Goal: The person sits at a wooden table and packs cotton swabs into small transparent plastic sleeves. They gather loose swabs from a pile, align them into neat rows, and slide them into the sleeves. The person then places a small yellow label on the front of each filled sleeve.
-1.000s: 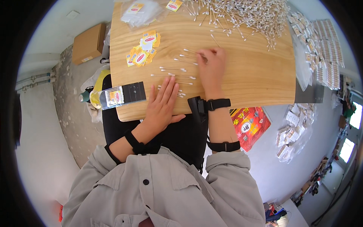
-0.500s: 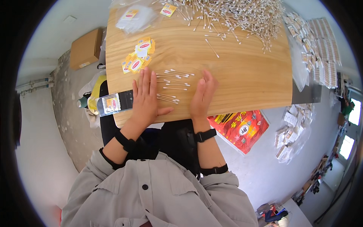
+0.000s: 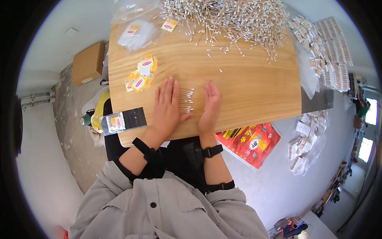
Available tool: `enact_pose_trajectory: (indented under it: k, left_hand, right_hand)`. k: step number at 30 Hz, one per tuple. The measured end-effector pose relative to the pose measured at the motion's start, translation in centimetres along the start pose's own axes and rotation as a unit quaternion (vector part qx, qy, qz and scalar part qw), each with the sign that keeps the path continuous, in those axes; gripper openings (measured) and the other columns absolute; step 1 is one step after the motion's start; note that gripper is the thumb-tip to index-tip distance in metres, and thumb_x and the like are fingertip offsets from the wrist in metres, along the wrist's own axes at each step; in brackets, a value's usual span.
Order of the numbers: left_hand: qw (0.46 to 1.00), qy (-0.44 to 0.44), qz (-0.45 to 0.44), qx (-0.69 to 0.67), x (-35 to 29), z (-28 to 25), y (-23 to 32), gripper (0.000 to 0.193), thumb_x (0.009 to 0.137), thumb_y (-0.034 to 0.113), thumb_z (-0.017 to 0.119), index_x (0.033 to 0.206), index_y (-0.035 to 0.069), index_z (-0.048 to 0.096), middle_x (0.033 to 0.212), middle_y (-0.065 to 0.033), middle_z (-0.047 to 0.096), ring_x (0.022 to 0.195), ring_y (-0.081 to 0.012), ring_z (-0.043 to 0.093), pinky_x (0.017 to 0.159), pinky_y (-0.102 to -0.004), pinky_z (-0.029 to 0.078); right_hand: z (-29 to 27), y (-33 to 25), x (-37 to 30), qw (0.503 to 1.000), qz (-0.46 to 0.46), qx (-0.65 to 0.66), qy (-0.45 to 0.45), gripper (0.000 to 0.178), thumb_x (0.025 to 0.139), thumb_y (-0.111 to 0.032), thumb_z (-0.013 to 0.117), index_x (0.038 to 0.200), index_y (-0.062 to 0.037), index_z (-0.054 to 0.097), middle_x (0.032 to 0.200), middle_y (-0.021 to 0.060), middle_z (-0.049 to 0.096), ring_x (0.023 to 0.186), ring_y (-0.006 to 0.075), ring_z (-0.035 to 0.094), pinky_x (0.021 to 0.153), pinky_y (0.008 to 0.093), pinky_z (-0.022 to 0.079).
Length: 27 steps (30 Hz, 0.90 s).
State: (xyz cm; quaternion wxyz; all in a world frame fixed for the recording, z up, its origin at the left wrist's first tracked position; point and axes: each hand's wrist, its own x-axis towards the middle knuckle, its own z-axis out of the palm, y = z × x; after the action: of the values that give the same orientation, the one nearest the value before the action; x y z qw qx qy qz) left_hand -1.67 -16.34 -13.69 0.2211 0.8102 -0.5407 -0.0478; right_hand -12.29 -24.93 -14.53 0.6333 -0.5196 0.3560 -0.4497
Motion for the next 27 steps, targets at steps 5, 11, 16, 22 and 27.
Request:
enact_pose_trajectory:
  k: [5, 11, 16, 22, 27]
  left_hand:
    - [0.999, -0.016, -0.019, -0.024, -0.4, -2.6, -0.8, 0.124, 0.058, 0.048, 0.085, 0.150, -0.005, 0.021, 0.157, -0.0224, 0.023, 0.146, -0.0367, 0.021, 0.118, -0.0526, 0.017]
    - [0.998, -0.022, -0.027, 0.050, -2.0, -4.0, -3.1, 0.127, 0.052, 0.049, 0.088, 0.149, -0.003, 0.025, 0.157, -0.0213, 0.024, 0.146, -0.0341, 0.023, 0.117, -0.0512, 0.020]
    - [0.999, -0.003, 0.024, 0.031, 0.1, -3.6, -4.0, 0.120, 0.059, 0.045, 0.086, 0.150, -0.003, 0.024, 0.157, -0.0220, 0.023, 0.147, -0.0342, 0.023, 0.117, -0.0496, 0.022]
    - [0.998, -0.044, 0.035, -0.025, -0.9, -2.5, -1.9, 0.113, 0.065, 0.043, 0.082, 0.150, -0.003, 0.024, 0.157, -0.0234, 0.023, 0.147, -0.0352, 0.023, 0.117, -0.0486, 0.023]
    - [0.999, -0.032, 0.023, 0.023, -1.9, -1.3, -1.2, 0.115, 0.064, 0.049, 0.081, 0.149, -0.004, 0.025, 0.157, -0.0236, 0.023, 0.147, -0.0339, 0.022, 0.119, -0.0446, 0.021]
  right_hand:
    - [-1.1, 1.7, 0.3, 1.000, -0.012, 0.028, -0.002, 0.057, 0.107, -0.038, 0.025, 0.141, 0.0067, 0.032, 0.145, 0.0208, 0.037, 0.140, 0.0298, 0.033, 0.120, 0.0413, 0.022]
    - [0.9, 1.6, 0.6, 0.999, -0.025, -0.011, -0.030, 0.059, 0.107, -0.040, 0.025, 0.142, 0.0071, 0.031, 0.147, 0.0210, 0.035, 0.142, 0.0302, 0.031, 0.121, 0.0411, 0.020]
    - [1.4, 1.0, 0.6, 0.999, -0.021, 0.009, -0.029, 0.059, 0.107, -0.040, 0.024, 0.142, 0.0063, 0.031, 0.147, 0.0208, 0.035, 0.142, 0.0296, 0.030, 0.121, 0.0407, 0.019]
    - [2.7, 1.9, 0.4, 1.000, 0.006, 0.021, -0.008, 0.056, 0.107, -0.038, 0.025, 0.143, 0.0046, 0.032, 0.147, 0.0196, 0.036, 0.142, 0.0289, 0.030, 0.121, 0.0406, 0.019]
    - [3.7, 3.0, 0.6, 0.995, -0.016, 0.057, -0.080, 0.054, 0.107, -0.035, 0.025, 0.142, 0.0049, 0.033, 0.147, 0.0198, 0.037, 0.142, 0.0286, 0.031, 0.120, 0.0406, 0.020]
